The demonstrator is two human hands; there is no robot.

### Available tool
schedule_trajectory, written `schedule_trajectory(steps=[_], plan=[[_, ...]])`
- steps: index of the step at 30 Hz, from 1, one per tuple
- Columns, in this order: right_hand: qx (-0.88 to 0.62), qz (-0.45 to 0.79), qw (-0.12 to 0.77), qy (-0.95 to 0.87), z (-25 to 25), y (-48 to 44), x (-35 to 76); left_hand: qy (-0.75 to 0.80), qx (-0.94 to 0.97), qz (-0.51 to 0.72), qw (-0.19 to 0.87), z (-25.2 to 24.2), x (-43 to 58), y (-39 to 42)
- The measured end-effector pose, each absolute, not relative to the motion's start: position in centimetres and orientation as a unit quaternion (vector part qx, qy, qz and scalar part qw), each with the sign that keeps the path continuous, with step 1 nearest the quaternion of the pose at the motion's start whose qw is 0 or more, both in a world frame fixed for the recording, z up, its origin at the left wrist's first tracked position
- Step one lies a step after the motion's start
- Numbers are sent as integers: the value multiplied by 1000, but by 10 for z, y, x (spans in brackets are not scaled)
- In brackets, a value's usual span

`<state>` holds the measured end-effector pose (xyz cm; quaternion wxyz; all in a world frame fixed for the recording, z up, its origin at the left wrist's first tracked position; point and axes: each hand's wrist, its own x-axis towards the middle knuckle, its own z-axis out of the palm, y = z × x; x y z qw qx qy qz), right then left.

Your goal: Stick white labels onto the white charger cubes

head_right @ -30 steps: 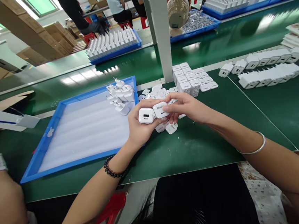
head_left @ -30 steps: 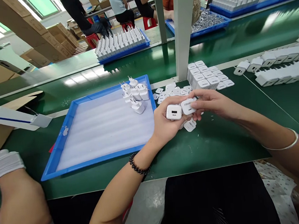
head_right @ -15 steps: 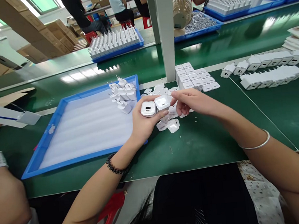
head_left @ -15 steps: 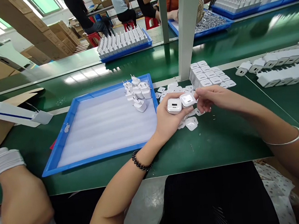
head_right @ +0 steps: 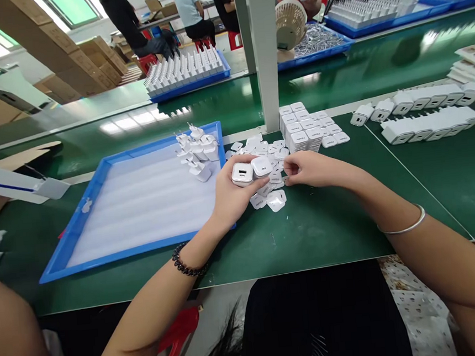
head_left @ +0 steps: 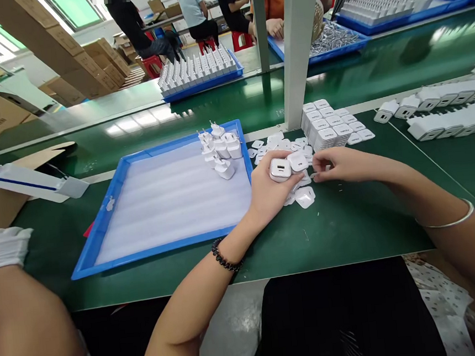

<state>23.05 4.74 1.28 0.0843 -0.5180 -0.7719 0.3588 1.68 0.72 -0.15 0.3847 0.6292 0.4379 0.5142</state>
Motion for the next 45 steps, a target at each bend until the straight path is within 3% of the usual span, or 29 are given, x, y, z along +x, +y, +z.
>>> schedule_trajectory(steps=[5, 10, 18, 45], plan=[[-439, 489, 285, -698, 24, 37, 227, 427, 662, 504, 353, -3, 17, 6], [-417, 461, 410, -667, 35, 26, 220, 416, 676, 497, 349, -4, 18, 5], [-334, 615, 338, -630, 36, 2, 202, 390, 722, 496, 285, -9, 18, 2], [-401, 608, 346, -591, 36, -7, 194, 331, 799, 473, 170, -10, 19, 1]])
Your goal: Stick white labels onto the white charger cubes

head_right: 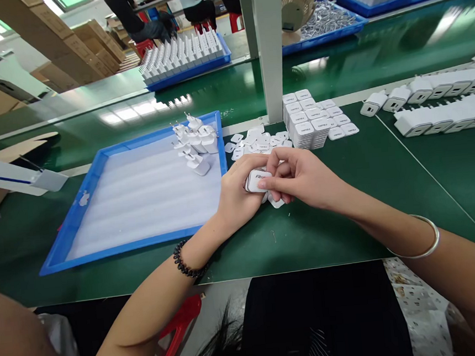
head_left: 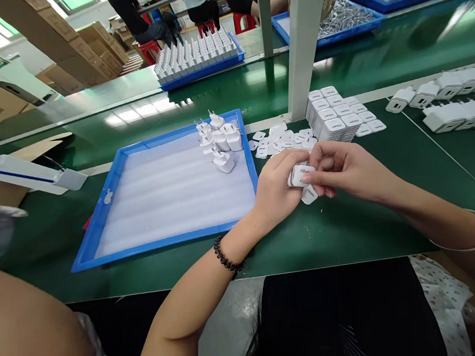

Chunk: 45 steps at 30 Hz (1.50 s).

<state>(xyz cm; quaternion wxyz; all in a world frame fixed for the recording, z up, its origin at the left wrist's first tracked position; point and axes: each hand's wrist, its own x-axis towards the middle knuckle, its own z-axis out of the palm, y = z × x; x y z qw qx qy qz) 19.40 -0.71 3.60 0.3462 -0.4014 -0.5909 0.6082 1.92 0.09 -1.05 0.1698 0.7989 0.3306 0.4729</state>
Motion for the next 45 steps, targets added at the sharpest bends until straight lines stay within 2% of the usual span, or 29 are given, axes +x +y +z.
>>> schedule_trajectory(steps=[24, 32, 41, 45], plan=[[-470, 606, 322, -556, 38, -5, 194, 319, 824, 457, 101, -20, 18, 4], [-480, 590, 321, -564, 37, -5, 193, 329, 825, 444, 115, -19, 19, 4], [-490, 591, 303, -565, 39, -4, 195, 318, 839, 439, 46, -22, 18, 3], [-502, 572, 304, -573, 38, -4, 194, 323, 840, 434, 46, -19, 18, 3]])
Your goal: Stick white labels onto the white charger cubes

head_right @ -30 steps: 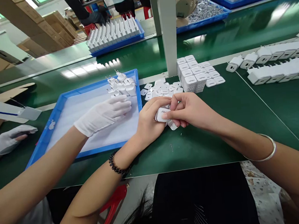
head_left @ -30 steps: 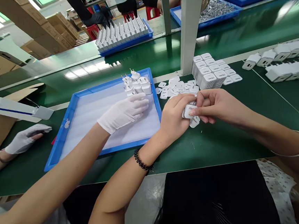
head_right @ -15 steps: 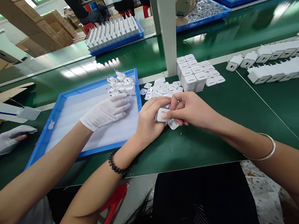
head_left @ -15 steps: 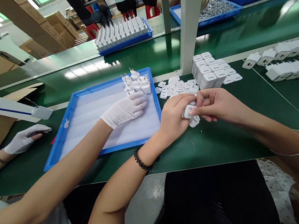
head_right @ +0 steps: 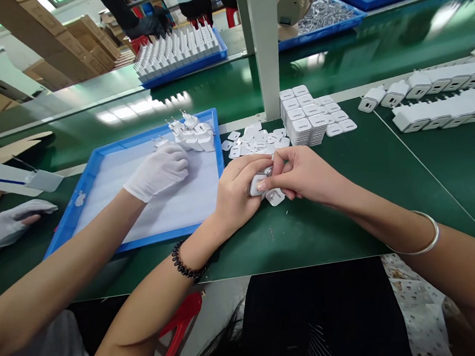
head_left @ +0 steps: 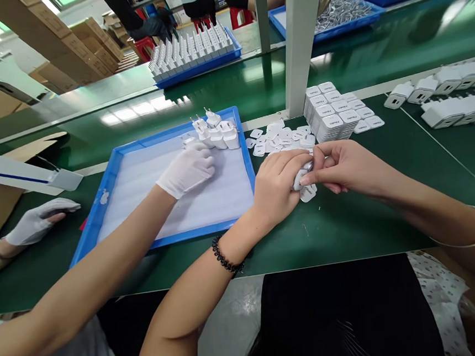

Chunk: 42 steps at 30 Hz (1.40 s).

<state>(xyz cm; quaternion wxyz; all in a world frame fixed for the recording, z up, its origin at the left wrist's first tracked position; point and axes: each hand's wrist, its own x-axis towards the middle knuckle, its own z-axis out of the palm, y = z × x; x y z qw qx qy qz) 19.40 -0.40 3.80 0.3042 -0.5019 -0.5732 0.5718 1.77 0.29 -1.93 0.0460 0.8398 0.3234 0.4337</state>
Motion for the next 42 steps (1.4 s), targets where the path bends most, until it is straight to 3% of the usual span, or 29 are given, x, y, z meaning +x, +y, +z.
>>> schedule_trajectory(steps=[5, 11, 16, 19, 30, 36, 42], plan=[[-487, 532, 327, -610, 35, -5, 195, 327, 808, 469, 145, -13, 19, 2], [-447, 458, 500, -583, 30, 0, 199, 290, 771, 533, 191, -8, 22, 0], [-394, 642, 416, -509, 22, 2, 194, 293, 747, 563, 196, -9, 22, -1], [-360, 679, 390, -508, 15, -2, 189, 300, 751, 554, 199, -11, 21, -2], [-361, 599, 425, -576, 16, -2, 187, 250, 782, 546, 167, -13, 24, -1], [-392, 519, 451, -611, 20, -8, 185, 224, 816, 525, 97, -15, 26, -3], [-395, 470, 444, -652, 20, -8, 186, 227, 806, 530, 132, -13, 27, -1]])
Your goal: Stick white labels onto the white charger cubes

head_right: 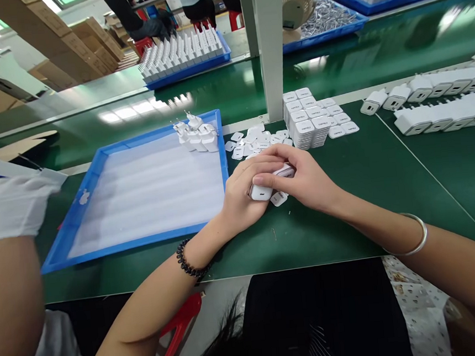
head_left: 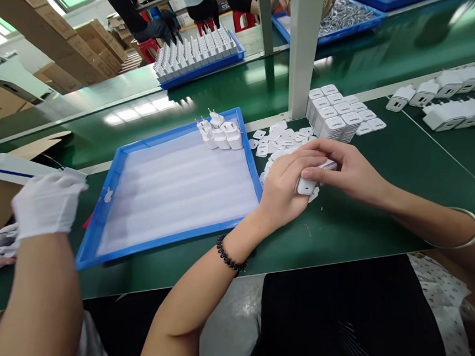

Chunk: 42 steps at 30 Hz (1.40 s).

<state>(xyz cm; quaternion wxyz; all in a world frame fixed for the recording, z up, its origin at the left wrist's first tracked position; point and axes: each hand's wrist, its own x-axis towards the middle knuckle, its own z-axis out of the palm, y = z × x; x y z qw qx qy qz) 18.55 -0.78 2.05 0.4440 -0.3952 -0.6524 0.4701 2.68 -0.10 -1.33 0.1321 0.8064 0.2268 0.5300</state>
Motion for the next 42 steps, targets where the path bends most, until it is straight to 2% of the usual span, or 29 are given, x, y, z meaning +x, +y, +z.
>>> schedule_trajectory(steps=[8, 15, 20, 28, 34, 42], plan=[[-377, 512, 408, -655, 18, -1, 191, 259, 776, 534, 213, -13, 25, 1], [-357, 605, 364, -612, 15, 4, 195, 302, 698, 483, 435, -6, 19, 4], [-363, 640, 344, -583, 18, 4, 195, 301, 664, 453, 513, -3, 17, 7], [-428, 525, 380, -630, 23, 0, 189, 283, 683, 464, 487, -4, 20, 4], [-440, 455, 393, -667, 21, -6, 185, 264, 724, 484, 415, -9, 23, 2], [-421, 485, 445, -624, 17, -7, 183, 227, 792, 489, 286, -16, 26, 5]])
